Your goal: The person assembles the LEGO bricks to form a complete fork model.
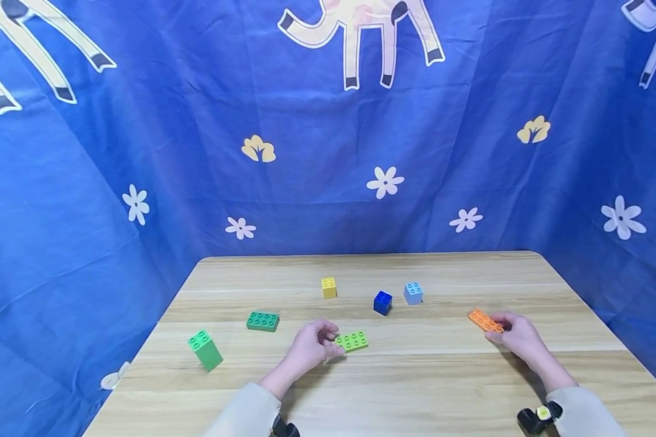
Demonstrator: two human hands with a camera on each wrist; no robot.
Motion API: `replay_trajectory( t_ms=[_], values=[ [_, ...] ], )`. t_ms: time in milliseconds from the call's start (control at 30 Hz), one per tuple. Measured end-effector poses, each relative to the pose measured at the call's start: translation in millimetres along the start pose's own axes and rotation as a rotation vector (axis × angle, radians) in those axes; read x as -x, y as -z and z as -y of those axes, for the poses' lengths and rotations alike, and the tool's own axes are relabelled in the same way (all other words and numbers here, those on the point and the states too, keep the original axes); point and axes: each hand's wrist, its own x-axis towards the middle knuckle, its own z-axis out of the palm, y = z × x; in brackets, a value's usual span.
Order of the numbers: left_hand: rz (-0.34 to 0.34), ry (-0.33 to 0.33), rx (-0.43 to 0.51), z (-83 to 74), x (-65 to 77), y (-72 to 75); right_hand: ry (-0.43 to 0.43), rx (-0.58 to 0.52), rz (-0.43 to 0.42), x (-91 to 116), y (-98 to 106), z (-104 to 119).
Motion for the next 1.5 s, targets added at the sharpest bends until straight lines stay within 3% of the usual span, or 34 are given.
replay_trajectory(
  t_ms=[533, 1000, 1267, 1500],
  values=[
    [-0.008, -0.059, -0.155, 0.8, -2.5, -7.6, -0.014, 0.006, -0.006, 1.8, -0.9, 3.6],
    [-0.021, -0.070, -0.250, 1.0, -2.5, -10.0, -0.055, -0.027, 0.014, 4.7, 2.8, 9.3],
    [-0.007, -0.069, -0.215, 1.4, -2.1, -6.5, -0.003, -0.037, 0.031, 8.7, -2.1, 17.2],
    [0.033, -0.026, -0.080, 3.9, -4.4, 0.0, 0.007, -0.062, 0.051, 12.2, -9.4, 29.8]
  ],
)
